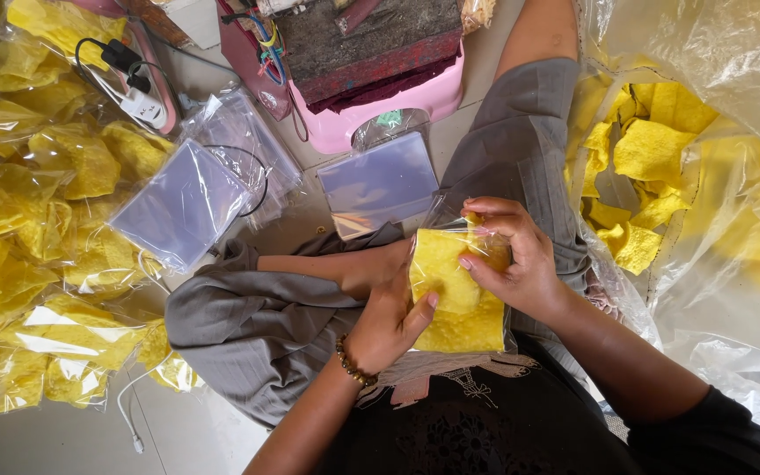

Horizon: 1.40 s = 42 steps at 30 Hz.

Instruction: Manually folding yellow food items and placing them into small plastic bags for packaging.

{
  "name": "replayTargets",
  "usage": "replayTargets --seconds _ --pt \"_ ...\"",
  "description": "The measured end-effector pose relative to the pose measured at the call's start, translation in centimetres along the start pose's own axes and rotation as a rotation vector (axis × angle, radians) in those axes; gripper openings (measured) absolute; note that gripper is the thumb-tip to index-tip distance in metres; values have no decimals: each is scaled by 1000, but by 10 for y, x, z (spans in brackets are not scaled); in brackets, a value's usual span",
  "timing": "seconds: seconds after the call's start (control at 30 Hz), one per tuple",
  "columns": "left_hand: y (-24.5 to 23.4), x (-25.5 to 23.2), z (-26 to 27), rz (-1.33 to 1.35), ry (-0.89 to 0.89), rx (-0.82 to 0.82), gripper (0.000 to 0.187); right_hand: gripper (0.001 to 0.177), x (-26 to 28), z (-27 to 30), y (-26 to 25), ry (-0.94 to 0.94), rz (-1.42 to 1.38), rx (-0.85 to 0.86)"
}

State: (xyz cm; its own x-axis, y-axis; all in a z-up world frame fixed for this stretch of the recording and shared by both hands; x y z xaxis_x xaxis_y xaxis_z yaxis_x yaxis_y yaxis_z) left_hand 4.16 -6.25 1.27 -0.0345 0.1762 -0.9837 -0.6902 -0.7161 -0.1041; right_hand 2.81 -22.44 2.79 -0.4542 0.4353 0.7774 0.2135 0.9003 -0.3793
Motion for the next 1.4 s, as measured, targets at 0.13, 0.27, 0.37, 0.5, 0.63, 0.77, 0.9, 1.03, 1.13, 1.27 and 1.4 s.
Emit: replayTargets --seconds 0.13,0.27,0.37,0.5,0.63,0.77,0.9,1.03,1.13,1.27,1.4 --pt "-2 -23 -2 -51 10 34 72 35 -8 5 1 11 -47 -18" --pt "6 -11 6 -38 -20 69 70 33 -12 6 1 26 -93 -23" --pt "-2 10 10 190 71 -7 79 30 -3 0 -2 -7 -82 -29" --pt "-18 36 -8 508 28 -39 94 22 8 8 10 -40 -83 -7" --pt "-25 36 -15 489 55 -118 68 8 45 -14 11 -114 13 83" --pt "-13 38 -9 518 68 -99 57 8 33 6 21 -130 72 223" --pt "0 43 1 634 -20 42 68 11 49 6 24 -125 43 301" --pt "-5 34 0 609 -6 -40 55 8 48 -8 10 -46 -11 255" --pt "-20 25 -2 659 56 -145 56 28 15 -12 -10 134 -158 149" --pt "-24 24 -3 693 146 -189 65 27 -21 4 -5 495 -400 123" --pt "-28 19 -4 616 135 -186 63 12 -34 9 -7 499 -429 40"
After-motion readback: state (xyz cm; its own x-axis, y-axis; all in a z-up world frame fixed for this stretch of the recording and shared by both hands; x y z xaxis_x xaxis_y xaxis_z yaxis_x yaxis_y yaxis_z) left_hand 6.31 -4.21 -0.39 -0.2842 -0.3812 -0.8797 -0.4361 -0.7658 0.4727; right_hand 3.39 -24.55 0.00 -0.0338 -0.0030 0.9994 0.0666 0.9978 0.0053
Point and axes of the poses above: each hand's wrist, its own z-axis away from the middle knuckle, its own y-axis out of the palm, x = y × z, the point moved 9 cm from there along -z, towards the middle knuckle, and after that the axes turned 7 degrees about z, right-handed, at the moved point
